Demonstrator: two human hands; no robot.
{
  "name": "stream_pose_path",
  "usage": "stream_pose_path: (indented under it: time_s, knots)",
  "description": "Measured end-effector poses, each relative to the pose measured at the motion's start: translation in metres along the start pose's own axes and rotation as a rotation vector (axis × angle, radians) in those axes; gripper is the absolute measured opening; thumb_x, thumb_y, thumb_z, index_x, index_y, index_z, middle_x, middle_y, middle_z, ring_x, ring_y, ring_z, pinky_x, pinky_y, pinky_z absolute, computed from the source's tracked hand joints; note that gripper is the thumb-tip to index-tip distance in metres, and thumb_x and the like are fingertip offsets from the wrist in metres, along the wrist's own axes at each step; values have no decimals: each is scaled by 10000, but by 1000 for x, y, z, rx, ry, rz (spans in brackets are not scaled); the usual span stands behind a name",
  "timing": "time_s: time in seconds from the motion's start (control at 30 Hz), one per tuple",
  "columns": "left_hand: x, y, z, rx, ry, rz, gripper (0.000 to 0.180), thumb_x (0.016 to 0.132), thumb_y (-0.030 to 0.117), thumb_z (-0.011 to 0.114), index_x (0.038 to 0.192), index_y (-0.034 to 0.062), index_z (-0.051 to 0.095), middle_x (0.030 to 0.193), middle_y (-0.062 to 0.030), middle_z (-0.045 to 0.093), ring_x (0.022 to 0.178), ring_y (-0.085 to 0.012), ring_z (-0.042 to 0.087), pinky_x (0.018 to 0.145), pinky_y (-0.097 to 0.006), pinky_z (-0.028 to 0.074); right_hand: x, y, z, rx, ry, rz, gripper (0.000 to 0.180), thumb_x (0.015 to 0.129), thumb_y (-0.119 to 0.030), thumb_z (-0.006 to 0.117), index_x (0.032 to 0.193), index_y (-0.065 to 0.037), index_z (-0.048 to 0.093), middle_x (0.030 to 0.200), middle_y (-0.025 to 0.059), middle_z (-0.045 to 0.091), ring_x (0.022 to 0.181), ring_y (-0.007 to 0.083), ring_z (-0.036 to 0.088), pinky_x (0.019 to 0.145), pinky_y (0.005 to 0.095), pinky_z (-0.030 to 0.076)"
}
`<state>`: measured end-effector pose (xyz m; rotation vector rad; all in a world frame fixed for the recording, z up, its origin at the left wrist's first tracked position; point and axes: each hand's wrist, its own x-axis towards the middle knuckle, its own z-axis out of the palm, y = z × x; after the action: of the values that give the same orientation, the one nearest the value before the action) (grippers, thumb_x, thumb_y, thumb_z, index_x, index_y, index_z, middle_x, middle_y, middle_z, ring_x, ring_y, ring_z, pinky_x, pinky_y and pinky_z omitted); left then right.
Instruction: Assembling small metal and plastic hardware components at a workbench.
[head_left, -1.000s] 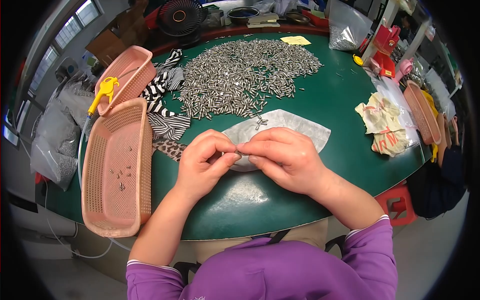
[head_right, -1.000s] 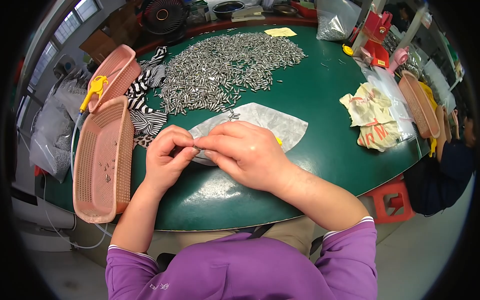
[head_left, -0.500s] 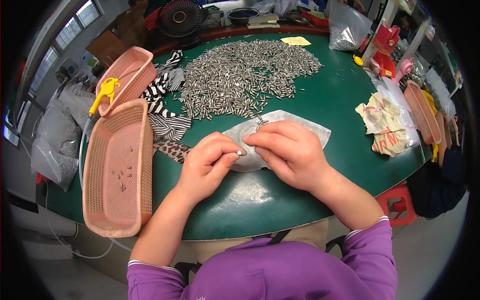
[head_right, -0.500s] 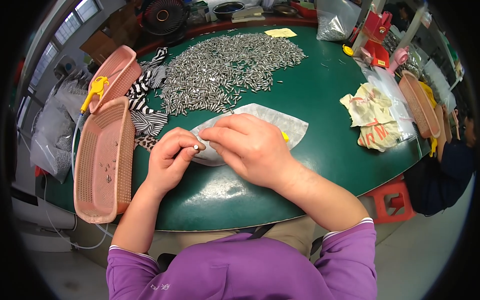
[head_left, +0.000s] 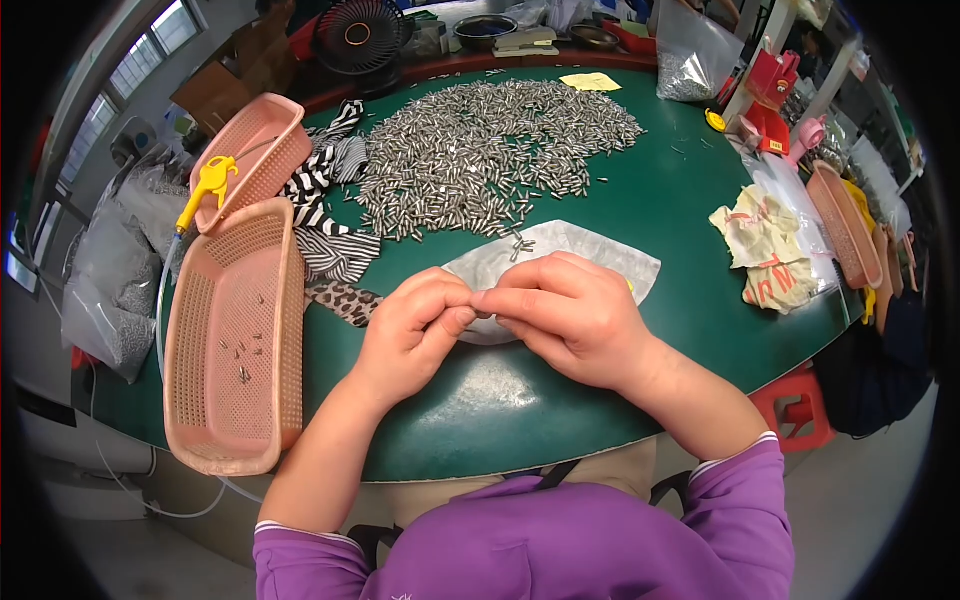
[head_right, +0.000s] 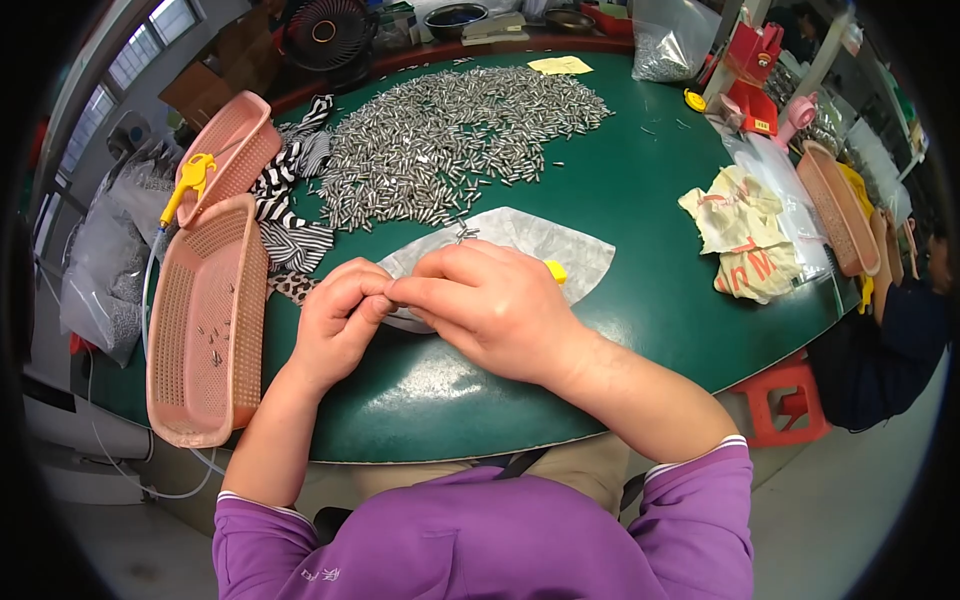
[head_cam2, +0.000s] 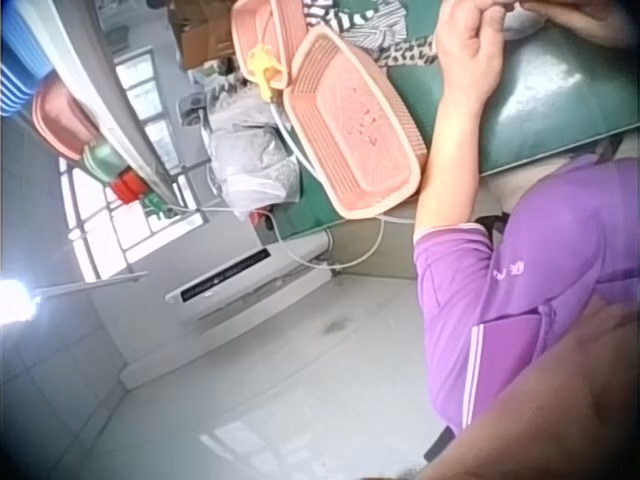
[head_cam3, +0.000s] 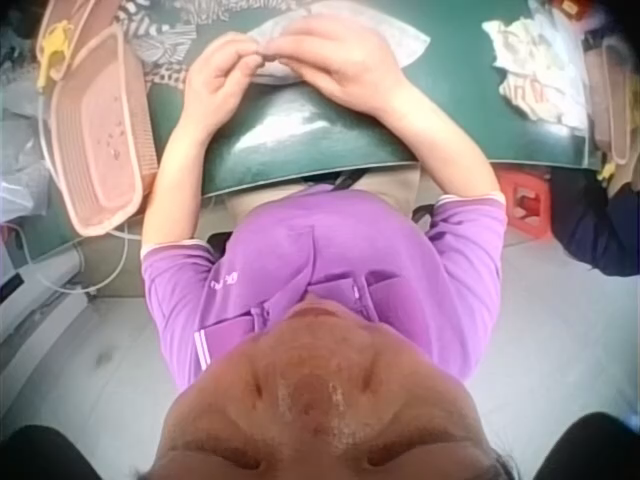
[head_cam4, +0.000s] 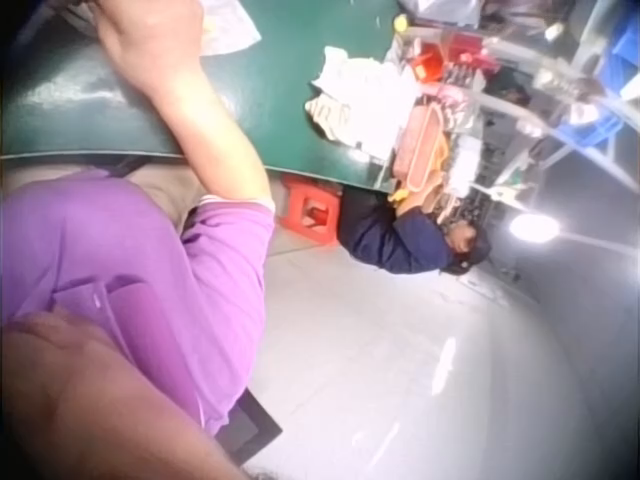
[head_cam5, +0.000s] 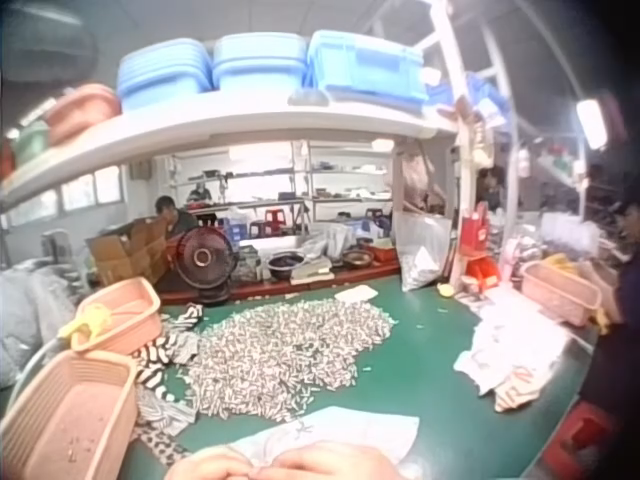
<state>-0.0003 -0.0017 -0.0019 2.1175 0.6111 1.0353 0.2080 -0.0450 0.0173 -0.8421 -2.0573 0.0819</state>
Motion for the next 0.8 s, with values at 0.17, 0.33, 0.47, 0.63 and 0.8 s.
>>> stream_pose_path:
  time_s: [0.17,0.33,0.47,0.63,0.8]
  knots:
    - [-3,1,2,-123,-146,-22,73,902,85,621,928,23,648,871,-59,613,805,-177,584,737,-285,470,3,19,-4,-256,149,5,234,748,-64,688,978,-109,694,882,50,638,796,234,632,652,346,511]
    - [-6,-1,5,-280,-49,-123,32,888,50,643,911,39,623,910,-28,597,798,-101,551,706,-234,446,5,31,-10,-253,194,249,180,819,-138,677,995,-96,675,938,65,649,809,246,641,668,346,518]
    - [-6,-7,10,-575,34,-338,71,932,90,577,989,53,554,875,-31,556,664,-85,463,601,-217,383,-8,52,-4,-286,23,413,174,790,-148,684,962,-123,670,941,45,630,802,241,647,675,358,523]
    - [-4,-7,9,-835,74,-499,163,990,174,469,1079,44,513,902,-56,560,552,-59,362,488,-197,299,-13,59,9,-300,-180,388,176,769,-109,673,943,-136,669,917,49,595,826,264,636,707,384,519]
    - [-4,-4,9,-928,126,-625,278,1020,223,370,1129,13,515,944,-77,567,599,-72,389,505,-207,319,-10,53,12,-306,-210,458,137,786,-126,667,922,-113,656,928,61,595,846,287,631,726,408,513]
